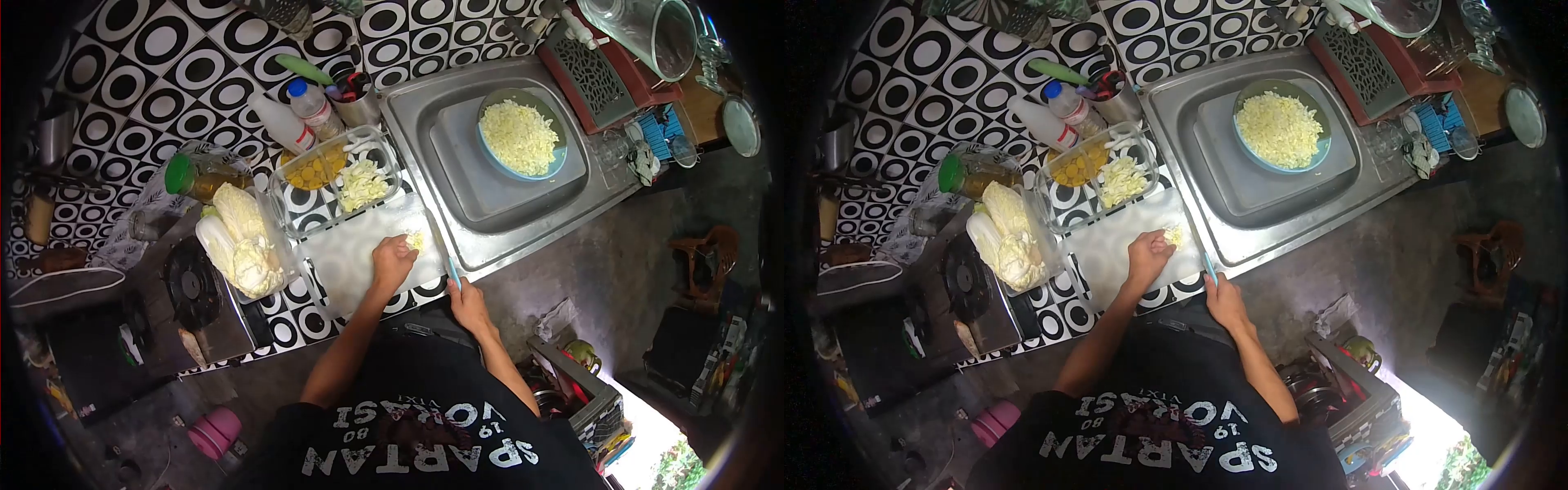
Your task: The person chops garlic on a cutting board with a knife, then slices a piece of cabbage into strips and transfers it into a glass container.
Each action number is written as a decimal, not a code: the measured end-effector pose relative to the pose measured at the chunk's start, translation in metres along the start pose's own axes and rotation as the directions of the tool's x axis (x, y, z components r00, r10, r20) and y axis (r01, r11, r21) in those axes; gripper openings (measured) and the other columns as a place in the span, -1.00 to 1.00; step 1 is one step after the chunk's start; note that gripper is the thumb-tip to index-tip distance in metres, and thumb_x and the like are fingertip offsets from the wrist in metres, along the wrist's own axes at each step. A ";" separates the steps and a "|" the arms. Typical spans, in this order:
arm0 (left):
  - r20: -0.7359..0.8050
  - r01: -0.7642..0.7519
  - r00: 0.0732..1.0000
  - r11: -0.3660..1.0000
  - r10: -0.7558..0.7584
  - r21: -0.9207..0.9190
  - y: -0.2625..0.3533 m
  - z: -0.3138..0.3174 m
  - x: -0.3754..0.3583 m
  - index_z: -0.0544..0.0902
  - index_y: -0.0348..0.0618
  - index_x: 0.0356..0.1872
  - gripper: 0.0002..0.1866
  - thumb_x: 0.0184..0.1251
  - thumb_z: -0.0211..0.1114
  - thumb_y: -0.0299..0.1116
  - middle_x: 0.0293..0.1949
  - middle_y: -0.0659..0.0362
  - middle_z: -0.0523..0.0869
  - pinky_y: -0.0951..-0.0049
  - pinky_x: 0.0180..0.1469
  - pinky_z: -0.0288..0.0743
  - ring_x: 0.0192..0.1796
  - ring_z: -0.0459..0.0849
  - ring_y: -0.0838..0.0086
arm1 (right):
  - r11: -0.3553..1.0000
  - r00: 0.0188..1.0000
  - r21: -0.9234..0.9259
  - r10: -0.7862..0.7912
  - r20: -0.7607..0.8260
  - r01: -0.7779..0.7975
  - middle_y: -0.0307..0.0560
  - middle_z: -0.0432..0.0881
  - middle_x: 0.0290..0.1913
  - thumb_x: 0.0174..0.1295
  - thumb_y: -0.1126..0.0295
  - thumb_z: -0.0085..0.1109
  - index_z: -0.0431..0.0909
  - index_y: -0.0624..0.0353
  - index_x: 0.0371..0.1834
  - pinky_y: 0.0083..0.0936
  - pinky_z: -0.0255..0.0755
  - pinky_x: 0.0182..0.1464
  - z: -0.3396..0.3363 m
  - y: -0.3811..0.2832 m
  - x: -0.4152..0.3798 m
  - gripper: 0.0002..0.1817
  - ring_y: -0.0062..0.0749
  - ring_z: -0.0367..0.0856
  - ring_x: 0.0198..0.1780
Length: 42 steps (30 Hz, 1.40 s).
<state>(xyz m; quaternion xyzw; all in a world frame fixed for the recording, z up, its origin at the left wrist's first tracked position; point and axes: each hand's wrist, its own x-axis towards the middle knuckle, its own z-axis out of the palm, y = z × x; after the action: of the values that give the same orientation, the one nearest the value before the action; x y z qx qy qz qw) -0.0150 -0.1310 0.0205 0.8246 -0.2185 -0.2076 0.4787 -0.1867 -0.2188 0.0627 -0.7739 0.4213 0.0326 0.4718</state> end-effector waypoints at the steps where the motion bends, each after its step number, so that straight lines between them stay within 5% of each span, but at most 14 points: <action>1: -0.009 0.023 1.000 1.000 -0.023 -0.019 -0.001 -0.002 0.000 0.63 -0.34 -0.15 -0.59 -0.13 0.44 -0.49 -0.35 0.03 0.61 0.47 -0.32 0.56 -0.45 0.63 0.40 | 1.000 1.000 -0.007 0.002 0.022 -0.001 0.34 0.53 -0.48 0.37 0.15 -0.10 0.44 0.36 -0.28 -0.09 0.36 -0.27 -0.001 0.000 0.002 -0.61 0.31 0.52 -0.30; 6: -0.056 0.069 0.996 0.997 -0.066 0.041 0.005 -0.016 0.006 0.64 -0.30 -0.12 -0.60 -0.11 0.41 -0.51 -0.36 0.05 0.61 0.47 -0.31 0.56 -0.44 0.62 0.41 | 0.998 0.997 -0.031 -0.048 0.060 0.050 0.35 0.54 -0.45 0.37 0.14 -0.11 0.44 0.35 -0.26 -0.09 0.37 -0.25 -0.004 -0.001 0.012 -0.60 0.29 0.53 -0.28; 11: 0.165 -0.145 0.979 0.977 0.119 0.158 0.001 -0.013 0.018 0.64 -0.30 -0.12 -0.55 -0.18 0.44 -0.50 -0.37 0.03 0.61 0.44 -0.30 0.50 -0.43 0.60 0.34 | 0.997 0.993 -0.052 -0.054 0.104 0.059 0.35 0.56 -0.42 0.37 0.12 -0.12 0.44 0.36 -0.27 -0.09 0.38 -0.22 -0.004 -0.004 0.022 -0.58 0.29 0.54 -0.25; 17: 0.188 -0.192 0.971 0.954 0.150 0.229 -0.007 -0.010 0.020 0.68 -0.30 -0.22 -0.63 -0.18 0.46 -0.46 -0.42 -0.01 0.62 0.40 -0.28 0.50 -0.42 0.61 0.26 | 0.995 0.986 -0.087 -0.035 0.165 0.050 0.37 0.56 -0.41 0.37 0.09 -0.15 0.44 0.35 -0.28 -0.05 0.37 -0.18 -0.001 -0.021 0.020 -0.56 0.31 0.54 -0.22; 23: 0.145 -0.036 0.989 0.986 0.012 0.165 0.008 -0.018 0.010 0.69 -0.24 -0.21 -0.65 -0.14 0.46 -0.44 -0.35 -0.05 0.63 0.31 -0.24 0.52 -0.35 0.62 0.14 | 0.999 0.988 -0.025 -0.040 0.152 0.044 0.51 0.54 -0.34 0.37 0.08 -0.19 0.42 0.37 -0.25 0.08 0.32 -0.06 0.007 -0.020 0.015 -0.54 0.45 0.47 -0.16; 26: 0.118 -0.147 0.985 0.975 0.128 0.165 -0.005 -0.015 0.011 0.70 -0.24 -0.24 -0.67 -0.13 0.45 -0.44 -0.36 -0.04 0.63 0.32 -0.26 0.52 -0.37 0.62 0.14 | 0.993 0.982 -0.098 -0.045 0.184 0.064 0.54 0.52 -0.35 0.37 0.10 -0.19 0.42 0.40 -0.26 0.09 0.31 -0.06 0.013 -0.023 0.012 -0.53 0.45 0.47 -0.15; 27: 0.102 -0.165 0.983 0.972 0.150 0.166 -0.007 -0.014 0.012 0.71 -0.24 -0.27 -0.69 -0.15 0.47 -0.45 -0.41 0.03 0.63 0.42 -0.31 0.51 -0.45 0.61 0.31 | 0.991 0.983 -0.107 -0.066 0.171 0.085 0.51 0.52 -0.38 0.39 0.10 -0.20 0.40 0.40 -0.30 0.09 0.31 -0.10 0.016 -0.025 0.012 -0.53 0.43 0.48 -0.20; 33: 0.139 -0.227 0.969 0.958 0.204 0.173 -0.019 -0.011 0.017 0.73 -0.23 -0.33 -0.76 -0.12 0.45 -0.45 -0.38 0.02 0.65 0.41 -0.32 0.51 -0.43 0.63 0.28 | 0.984 0.990 -0.177 0.012 0.138 0.013 0.53 0.52 -0.39 0.40 0.15 -0.24 0.39 0.42 -0.30 0.11 0.33 -0.12 0.027 -0.033 0.009 -0.55 0.44 0.48 -0.20; 42: 0.226 -0.162 0.967 0.970 0.119 0.184 -0.023 -0.009 0.028 0.72 -0.26 -0.38 -0.80 -0.11 0.42 -0.43 -0.35 -0.05 0.68 0.36 -0.31 0.51 -0.39 0.65 0.18 | 0.976 0.992 -0.212 0.066 0.112 -0.041 0.53 0.54 -0.35 0.38 0.16 -0.22 0.39 0.39 -0.23 0.12 0.36 -0.08 0.047 -0.034 0.017 -0.59 0.45 0.51 -0.19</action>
<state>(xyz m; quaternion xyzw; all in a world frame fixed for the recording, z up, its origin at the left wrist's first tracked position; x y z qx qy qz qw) 0.0169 -0.1303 0.0009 0.8239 -0.3466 -0.2374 0.3803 -0.1359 -0.1869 0.0532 -0.8042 0.4075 0.1352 0.4110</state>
